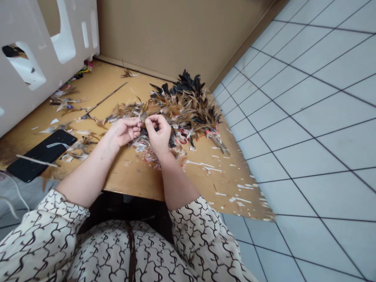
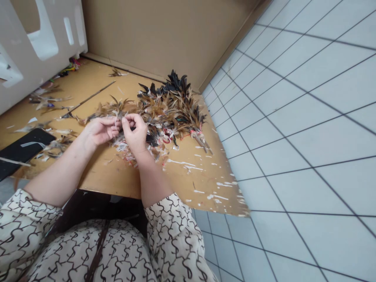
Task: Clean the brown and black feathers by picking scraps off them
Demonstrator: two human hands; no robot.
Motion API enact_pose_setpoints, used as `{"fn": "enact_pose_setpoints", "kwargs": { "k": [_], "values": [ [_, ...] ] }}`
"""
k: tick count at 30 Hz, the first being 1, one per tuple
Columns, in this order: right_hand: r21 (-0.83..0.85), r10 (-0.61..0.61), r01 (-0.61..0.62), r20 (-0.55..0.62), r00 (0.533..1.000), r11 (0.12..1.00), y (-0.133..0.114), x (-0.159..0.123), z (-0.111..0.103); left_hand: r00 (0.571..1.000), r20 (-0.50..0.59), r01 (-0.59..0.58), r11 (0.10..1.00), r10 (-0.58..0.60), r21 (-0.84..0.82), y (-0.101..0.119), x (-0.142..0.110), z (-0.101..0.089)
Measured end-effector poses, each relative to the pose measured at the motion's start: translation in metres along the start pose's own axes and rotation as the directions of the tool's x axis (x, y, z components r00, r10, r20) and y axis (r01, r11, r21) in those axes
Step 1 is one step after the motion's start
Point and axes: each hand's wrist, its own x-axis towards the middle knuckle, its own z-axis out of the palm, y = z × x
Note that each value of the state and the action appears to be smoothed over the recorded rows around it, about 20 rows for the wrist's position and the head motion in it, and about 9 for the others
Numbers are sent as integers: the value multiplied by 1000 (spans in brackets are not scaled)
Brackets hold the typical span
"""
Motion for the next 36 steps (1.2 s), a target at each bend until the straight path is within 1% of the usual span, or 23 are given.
{"fn": "enact_pose_setpoints", "kwargs": {
  "k": [3, 6, 9, 13, 16, 21, 24, 28, 31, 33, 34, 35, 36],
  "values": [
    [-3, 16, -16, 37, 999, 1000, -1, -1, 1, 998, 9, -57, 997, 57, 56, -1, 1, 0],
    [-46, -1, 2, 32, 999, 999, 1, -1, 1, 995, 15, -97, 989, 96, 112, -2, 1, 1],
    [-116, -69, 74, 40, 997, 991, 4, -1, 1, 992, 0, -125, 981, 126, 145, -4, 1, 2],
    [-188, -174, 185, 74, 982, 964, 4, -1, 0, 985, -28, -165, 970, 173, 181, -6, 2, 3],
    [-196, -201, 211, 67, 977, 958, 3, -2, 0, 977, -37, -195, 955, 209, 221, -7, 3, 3],
    [-185, -126, 128, 21, 992, 974, 8, -1, 1, 956, -31, -265, 905, 291, 334, -10, 4, 2],
    [-182, -53, 59, 36, 998, 981, 12, -2, 2, 936, -23, -308, 848, 351, 431, -13, 5, 2],
    [-238, 33, -16, 66, 997, 971, 13, -3, 2, 905, -17, -342, 749, 425, 567, -17, 8, 1],
    [-269, 78, -56, 74, 994, 962, 11, -3, 2, 867, 8, -373, 640, 498, 672, -21, 10, -1],
    [-246, 105, -84, 75, 992, 966, 10, -2, 2, 834, 26, -400, 571, 551, 717, -24, 11, -2],
    [-213, 123, -105, 74, 990, 971, 10, -1, 2, 823, 31, -409, 554, 567, 725, -24, 11, -1],
    [-163, 147, -133, 76, 986, 978, 9, -1, 2, 821, 32, -414, 556, 569, 721, -25, 10, 0],
    [-100, 176, -167, 83, 981, 981, 9, 0, 2, 830, 29, -412, 576, 558, 706, -24, 9, 2]
  ]
}}
